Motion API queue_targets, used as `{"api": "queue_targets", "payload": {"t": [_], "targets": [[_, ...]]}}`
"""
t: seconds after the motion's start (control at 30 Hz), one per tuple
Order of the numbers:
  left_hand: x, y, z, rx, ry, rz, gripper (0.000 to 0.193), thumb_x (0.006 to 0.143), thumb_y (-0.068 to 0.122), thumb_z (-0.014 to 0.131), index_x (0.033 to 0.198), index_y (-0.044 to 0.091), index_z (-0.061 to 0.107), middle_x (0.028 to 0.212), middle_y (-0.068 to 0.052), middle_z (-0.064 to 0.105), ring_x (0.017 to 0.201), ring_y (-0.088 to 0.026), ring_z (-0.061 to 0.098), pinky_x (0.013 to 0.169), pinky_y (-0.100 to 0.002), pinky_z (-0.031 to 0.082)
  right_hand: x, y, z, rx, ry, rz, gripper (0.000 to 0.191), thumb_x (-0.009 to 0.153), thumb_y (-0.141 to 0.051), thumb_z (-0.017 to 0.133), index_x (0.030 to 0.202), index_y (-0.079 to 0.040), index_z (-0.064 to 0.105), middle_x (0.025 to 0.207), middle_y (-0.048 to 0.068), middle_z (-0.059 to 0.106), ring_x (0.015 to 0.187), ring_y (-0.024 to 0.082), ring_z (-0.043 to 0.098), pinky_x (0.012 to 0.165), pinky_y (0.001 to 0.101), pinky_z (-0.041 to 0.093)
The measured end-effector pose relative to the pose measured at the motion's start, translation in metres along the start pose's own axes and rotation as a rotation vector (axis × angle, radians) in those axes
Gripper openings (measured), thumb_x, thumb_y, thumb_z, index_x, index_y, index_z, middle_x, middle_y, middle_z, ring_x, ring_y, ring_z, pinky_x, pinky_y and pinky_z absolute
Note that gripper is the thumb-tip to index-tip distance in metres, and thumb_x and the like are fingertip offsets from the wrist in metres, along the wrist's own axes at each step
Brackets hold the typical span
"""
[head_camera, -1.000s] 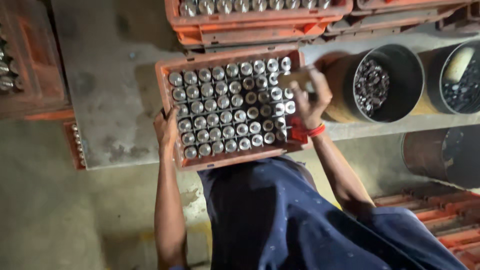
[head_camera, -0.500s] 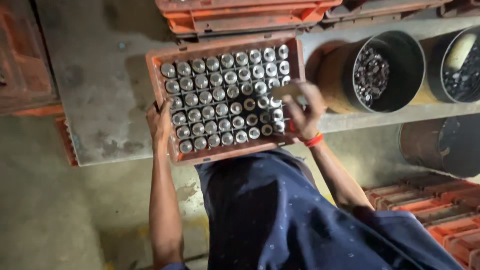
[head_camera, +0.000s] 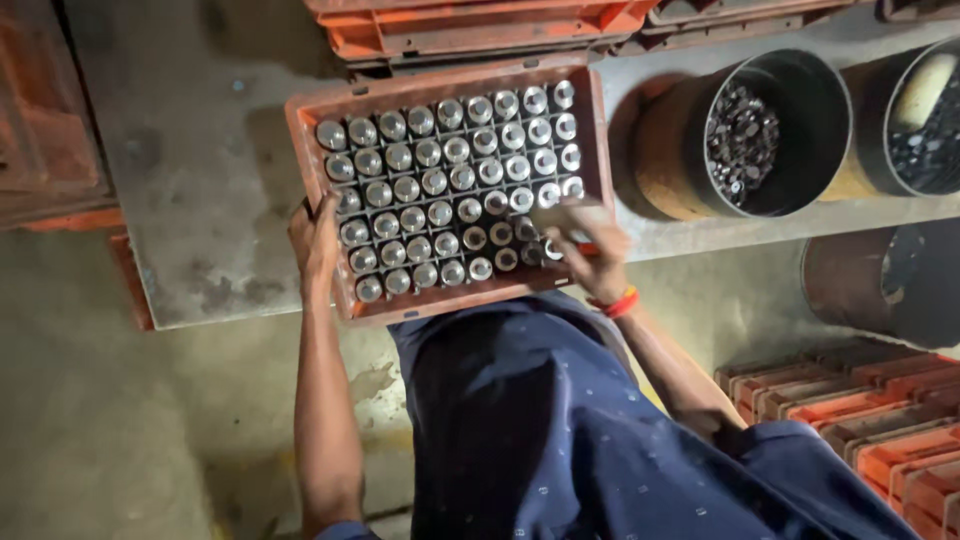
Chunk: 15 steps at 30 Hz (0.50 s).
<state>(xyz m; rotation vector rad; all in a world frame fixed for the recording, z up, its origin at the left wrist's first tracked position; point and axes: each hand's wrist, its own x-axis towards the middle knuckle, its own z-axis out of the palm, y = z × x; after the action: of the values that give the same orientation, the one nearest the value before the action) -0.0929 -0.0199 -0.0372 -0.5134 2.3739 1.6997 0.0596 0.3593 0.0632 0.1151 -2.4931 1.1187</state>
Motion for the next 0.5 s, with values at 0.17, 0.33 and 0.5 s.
{"api": "queue_targets", "payload": {"t": [0.17,0.33,0.5], "targets": [[0.003,-0.002,0.001,0.029,0.003,0.09,0.036,0.095,0.033,0.068,0.101,-0.003,0.067,0.08,-0.003,0.062,0.075,-0.013,0.053,0.069,-0.036,0.047,0.003,0.0,-0.016,-0.047,-0.027,0.041,0.043,0.083,0.001,0.081,0.124,0.0,0.069,0.12,0.022,0.068,0.111,0.036,0.068,0.093,0.0428,0.055],[0.007,-0.009,0.001,-0.045,-0.018,0.028,0.036,0.096,0.033,0.068,0.095,-0.003,0.064,0.078,-0.002,0.057,0.074,-0.013,0.048,0.067,-0.036,0.043,-0.017,-0.013,-0.014,0.041,-0.055,-0.128,0.051,0.09,-0.004,0.08,0.137,-0.006,0.06,0.125,0.023,0.067,0.115,0.041,0.068,0.099,0.044,0.056],[0.008,-0.009,0.003,0.016,0.013,0.066,0.036,0.093,0.034,0.068,0.093,-0.002,0.066,0.075,-0.002,0.059,0.073,-0.013,0.051,0.066,-0.036,0.045,-0.028,-0.001,-0.021,0.047,-0.127,0.191,0.046,0.086,-0.005,0.086,0.127,-0.014,0.069,0.121,0.018,0.074,0.1,0.033,0.076,0.077,0.035,0.064]]}}
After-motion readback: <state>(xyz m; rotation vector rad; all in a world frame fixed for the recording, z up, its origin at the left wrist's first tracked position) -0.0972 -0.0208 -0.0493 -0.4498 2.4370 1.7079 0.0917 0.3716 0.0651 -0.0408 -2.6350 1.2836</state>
